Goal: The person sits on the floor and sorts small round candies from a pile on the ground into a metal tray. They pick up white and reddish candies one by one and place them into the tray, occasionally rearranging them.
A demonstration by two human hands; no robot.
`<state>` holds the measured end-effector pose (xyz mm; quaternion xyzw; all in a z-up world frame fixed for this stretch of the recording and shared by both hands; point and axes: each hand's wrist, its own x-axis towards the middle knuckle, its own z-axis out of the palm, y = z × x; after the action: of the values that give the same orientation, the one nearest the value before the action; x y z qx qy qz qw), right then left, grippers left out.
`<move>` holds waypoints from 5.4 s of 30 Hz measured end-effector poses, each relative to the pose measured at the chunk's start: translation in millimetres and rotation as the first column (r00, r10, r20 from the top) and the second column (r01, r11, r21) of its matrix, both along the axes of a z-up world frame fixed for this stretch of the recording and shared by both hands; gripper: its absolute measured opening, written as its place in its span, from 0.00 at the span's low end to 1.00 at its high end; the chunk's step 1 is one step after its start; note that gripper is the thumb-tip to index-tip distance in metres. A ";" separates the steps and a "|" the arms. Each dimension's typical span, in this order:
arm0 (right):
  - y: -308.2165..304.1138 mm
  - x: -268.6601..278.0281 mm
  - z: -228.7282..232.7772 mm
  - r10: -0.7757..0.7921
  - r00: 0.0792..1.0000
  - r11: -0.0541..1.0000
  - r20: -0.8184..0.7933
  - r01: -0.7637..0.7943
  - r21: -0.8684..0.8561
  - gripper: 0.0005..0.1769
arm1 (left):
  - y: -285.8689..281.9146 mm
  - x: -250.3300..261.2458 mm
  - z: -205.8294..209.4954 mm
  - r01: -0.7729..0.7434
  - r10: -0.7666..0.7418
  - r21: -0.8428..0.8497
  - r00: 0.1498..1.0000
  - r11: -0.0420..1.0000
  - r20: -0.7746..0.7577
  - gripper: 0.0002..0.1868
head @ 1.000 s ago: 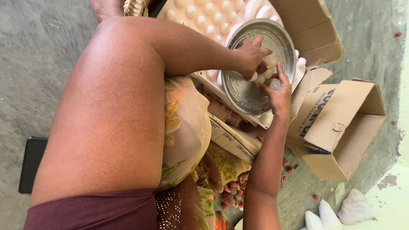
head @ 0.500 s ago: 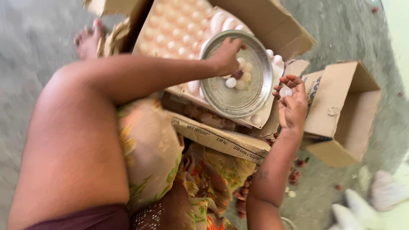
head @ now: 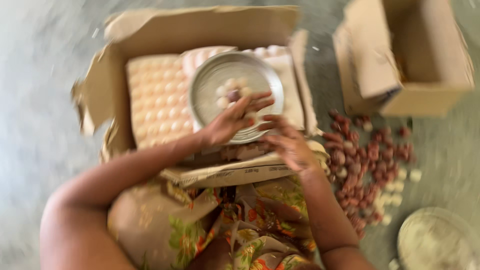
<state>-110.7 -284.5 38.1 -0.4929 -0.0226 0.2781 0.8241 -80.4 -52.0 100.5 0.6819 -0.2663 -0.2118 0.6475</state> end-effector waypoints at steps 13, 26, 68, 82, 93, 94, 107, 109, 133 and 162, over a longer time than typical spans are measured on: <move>-22.8 -41.6 0.1 -0.182 0.975 0.980 0.128 0.191 -0.058 0.14 | -22.2 -19.6 -2.6 -0.149 0.144 0.021 0.899 0.989 -0.413 0.37; 40.8 -57.8 35.7 0.182 0.379 0.654 0.907 0.643 -0.399 0.23 | -7.5 -32.1 -54.5 -0.109 0.048 -0.032 0.661 0.994 -0.749 0.33; -342.5 -64.8 -257.4 -0.912 0.046 0.106 -0.407 0.986 -0.126 0.16 | 13.4 -45.9 27.5 -0.082 0.156 0.291 0.958 0.953 -0.242 0.18; -169.1 -55.6 -250.8 0.064 0.785 -0.450 0.616 0.574 -0.684 0.21 | -8.6 -41.9 29.7 -0.027 0.115 0.317 0.958 0.948 -0.262 0.16; -182.3 -43.6 -261.9 0.188 0.867 -0.315 0.460 0.497 -0.808 0.12 | -16.4 -32.4 18.4 -0.018 0.108 0.272 0.941 0.962 -0.322 0.17; -181.3 -42.9 -259.5 0.182 0.871 -0.301 0.456 0.491 -0.817 0.12 | -16.1 -33.2 18.1 -0.018 0.108 0.263 0.936 0.965 -0.334 0.17; -136.2 -46.1 -56.5 -0.208 0.547 0.235 0.811 0.832 -0.502 0.17 | -20.5 -31.1 13.4 -0.091 0.154 0.148 0.846 0.985 -0.511 0.25; -100.9 -41.9 -5.8 -0.127 0.362 0.431 0.923 0.859 -0.278 0.19 | -33.0 -30.6 17.9 -0.115 0.165 0.122 0.789 0.986 -0.592 0.30; -224.2 175.8 -280.8 0.130 0.959 -0.288 0.252 0.280 -0.916 0.19 | 51.3 -31.0 1.0 -0.370 0.200 -0.069 0.638 0.926 -0.744 0.21; -23.0 -21.6 57.6 0.408 -0.062 0.705 0.911 0.655 -0.271 0.14 | -12.2 -34.6 -34.6 -0.053 -0.131 -0.204 0.607 0.978 -0.784 0.38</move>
<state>-132.3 -307.5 95.7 -0.7912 -0.4516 -0.2749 0.3073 -115.0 -64.2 66.0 0.4403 0.0130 -0.4772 0.7604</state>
